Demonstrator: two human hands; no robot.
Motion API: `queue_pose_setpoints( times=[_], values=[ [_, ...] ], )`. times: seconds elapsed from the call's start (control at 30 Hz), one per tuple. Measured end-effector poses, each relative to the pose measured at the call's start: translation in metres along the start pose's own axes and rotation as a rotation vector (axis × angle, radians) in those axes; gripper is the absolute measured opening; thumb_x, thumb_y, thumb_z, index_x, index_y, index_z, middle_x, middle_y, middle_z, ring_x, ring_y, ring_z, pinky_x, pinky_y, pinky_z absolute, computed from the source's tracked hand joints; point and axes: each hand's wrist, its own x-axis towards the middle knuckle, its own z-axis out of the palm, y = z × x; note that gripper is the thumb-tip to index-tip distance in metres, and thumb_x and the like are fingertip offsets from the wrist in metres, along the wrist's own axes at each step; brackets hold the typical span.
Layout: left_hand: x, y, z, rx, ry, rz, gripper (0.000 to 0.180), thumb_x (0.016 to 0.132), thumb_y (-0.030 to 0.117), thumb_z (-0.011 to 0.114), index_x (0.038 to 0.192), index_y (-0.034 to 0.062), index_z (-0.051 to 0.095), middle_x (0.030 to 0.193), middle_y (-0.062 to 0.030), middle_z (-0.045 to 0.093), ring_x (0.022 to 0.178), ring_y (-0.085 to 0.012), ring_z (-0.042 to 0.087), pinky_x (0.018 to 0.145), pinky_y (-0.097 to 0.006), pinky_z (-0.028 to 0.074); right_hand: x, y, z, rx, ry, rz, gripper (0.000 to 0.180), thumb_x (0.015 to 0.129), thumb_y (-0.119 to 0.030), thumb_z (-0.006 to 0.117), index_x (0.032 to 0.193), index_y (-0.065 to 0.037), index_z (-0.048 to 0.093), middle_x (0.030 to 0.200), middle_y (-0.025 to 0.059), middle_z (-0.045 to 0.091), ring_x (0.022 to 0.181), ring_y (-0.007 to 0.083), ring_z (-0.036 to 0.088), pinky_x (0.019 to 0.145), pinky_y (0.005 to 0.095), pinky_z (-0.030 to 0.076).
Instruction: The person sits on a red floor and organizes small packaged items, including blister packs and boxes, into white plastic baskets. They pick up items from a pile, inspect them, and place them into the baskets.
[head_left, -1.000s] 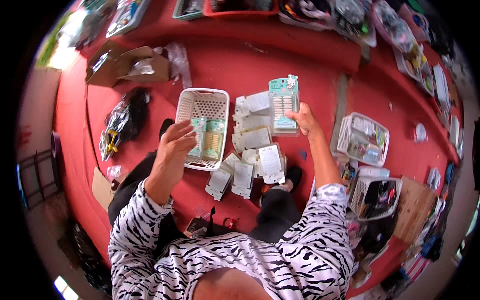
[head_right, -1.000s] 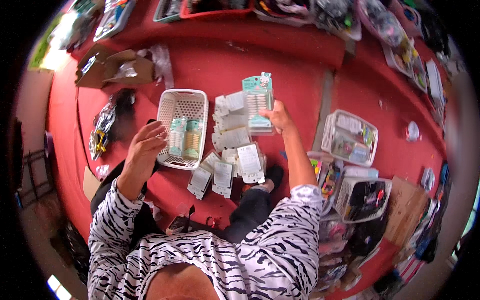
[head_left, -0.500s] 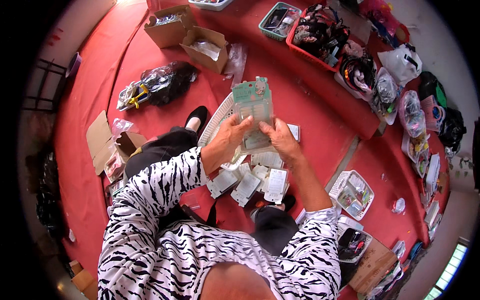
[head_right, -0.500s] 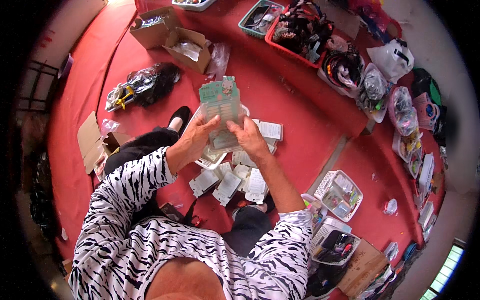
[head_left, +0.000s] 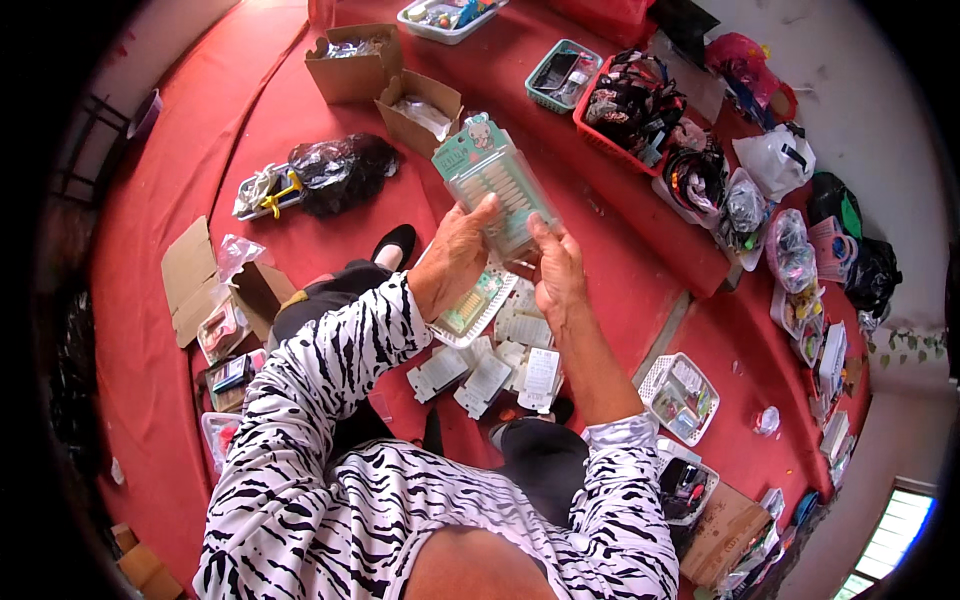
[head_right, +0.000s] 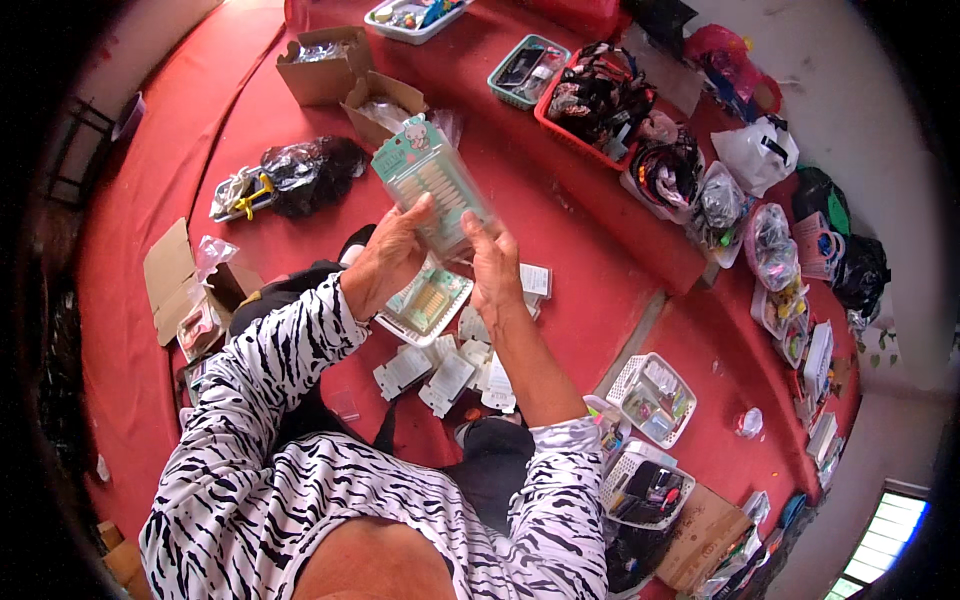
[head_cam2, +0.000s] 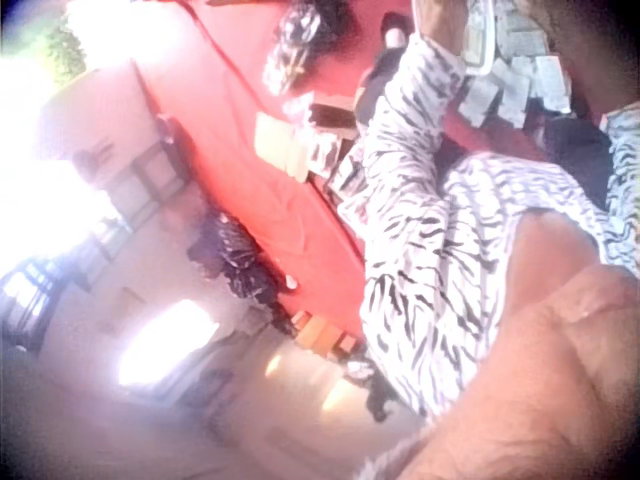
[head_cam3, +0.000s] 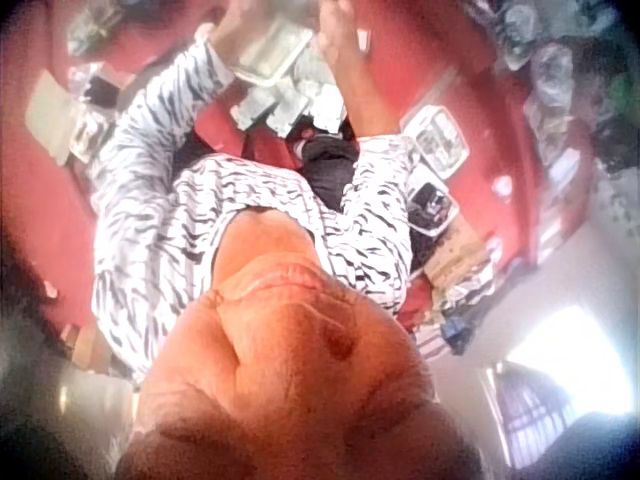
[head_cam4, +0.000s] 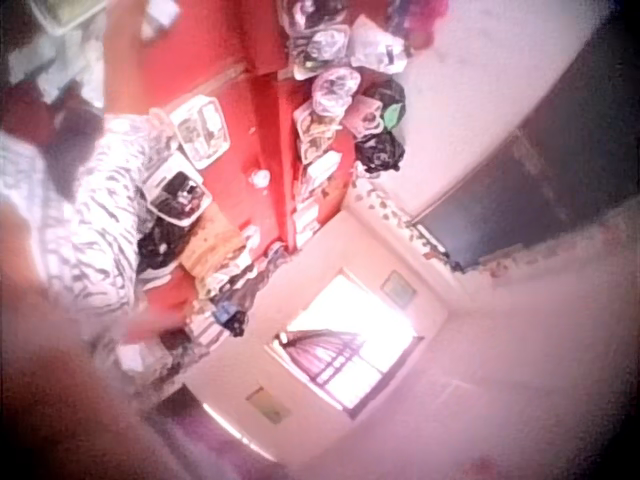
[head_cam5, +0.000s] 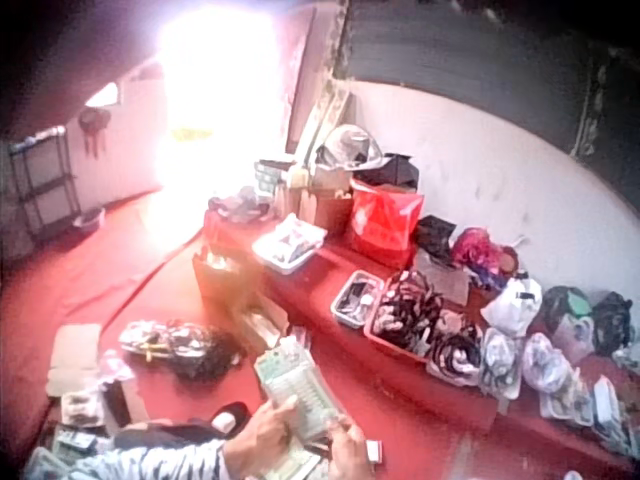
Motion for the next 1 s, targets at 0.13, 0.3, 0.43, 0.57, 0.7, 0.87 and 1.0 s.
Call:
queue_pose_setpoints(
  times=[0.13,0.3,0.43,0.57,0.7,0.87,1.0],
  values=[
    [0.001,0.008,-0.002,0.102,-0.121,0.058,0.032,0.085,0.008,0.053,0.115,0.0045,0.045,0.108,-0.0103,0.054,0.099,-0.0232,0.053,0.091,-0.039,0.041,-0.001,-0.019,0.003,-0.006,-0.060,-0.062,0.030,0.074,-0.006,0.064,0.102,-0.003,0.054,0.092,0.0072,0.061,0.076,0.0174,0.061,0.067,0.0336,0.053],
    [-0.005,0.052,0.011,0.036,-0.098,0.074,0.040,0.076,0.012,0.065,0.112,0.0067,0.049,0.103,-0.0061,0.056,0.095,-0.0169,0.053,0.080,-0.034,0.044,-0.009,-0.050,-0.038,-0.239,-0.152,-0.108,0.031,0.070,0.000,0.062,0.100,-0.001,0.054,0.086,0.0065,0.062,0.074,0.0154,0.061,0.065,0.0292,0.052],
    [-0.006,0.048,0.005,0.310,0.032,0.142,0.031,0.077,0.017,0.066,0.102,0.0015,0.054,0.090,-0.0053,0.058,0.079,-0.0140,0.055,0.067,-0.031,0.047,-0.017,-0.053,-0.022,-0.266,-0.227,-0.089,0.032,0.070,0.000,0.062,0.101,0.000,0.054,0.088,0.0056,0.061,0.073,0.0122,0.060,0.062,0.0263,0.051],
    [-0.001,0.052,-0.001,0.385,0.047,0.161,0.023,0.076,0.016,0.066,0.091,0.0002,0.058,0.083,-0.0052,0.059,0.074,-0.0110,0.054,0.062,-0.027,0.046,-0.010,-0.050,-0.033,-0.470,-0.312,0.032,0.035,0.071,-0.004,0.063,0.104,0.001,0.054,0.092,0.0045,0.060,0.078,0.0116,0.059,0.070,0.0263,0.049],
    [-0.001,0.053,-0.003,0.716,-0.066,0.274,0.018,0.076,0.018,0.068,0.085,0.0039,0.061,0.079,0.0007,0.060,0.067,-0.0067,0.053,0.061,-0.021,0.043,-0.005,-0.052,-0.017,-0.757,-0.418,-0.232,0.031,0.070,-0.007,0.064,0.099,0.003,0.057,0.085,0.0037,0.061,0.079,0.0111,0.056,0.075,0.0265,0.044],
    [0.001,0.063,-0.002,0.606,0.120,0.373,0.029,0.078,0.016,0.064,0.102,0.0014,0.056,0.090,-0.0038,0.059,0.081,-0.0094,0.054,0.072,-0.023,0.042,0.026,-0.033,-0.010,-0.941,-0.281,-0.292,0.023,0.066,-0.010,0.065,0.084,0.001,0.055,0.085,0.0098,0.063,0.077,0.0202,0.060,0.068,0.0332,0.045],
    [0.002,0.084,-0.021,0.518,0.259,0.388,0.043,0.077,0.011,0.059,0.115,-0.0032,0.046,0.108,-0.0105,0.052,0.096,-0.0145,0.050,0.082,-0.029,0.041,0.066,0.025,-0.042,-1.500,-0.003,-0.460,0.016,0.071,-0.013,0.057,0.078,0.000,0.051,0.084,0.0193,0.060,0.073,0.0350,0.061,0.062,0.0426,0.047]
  ],
)
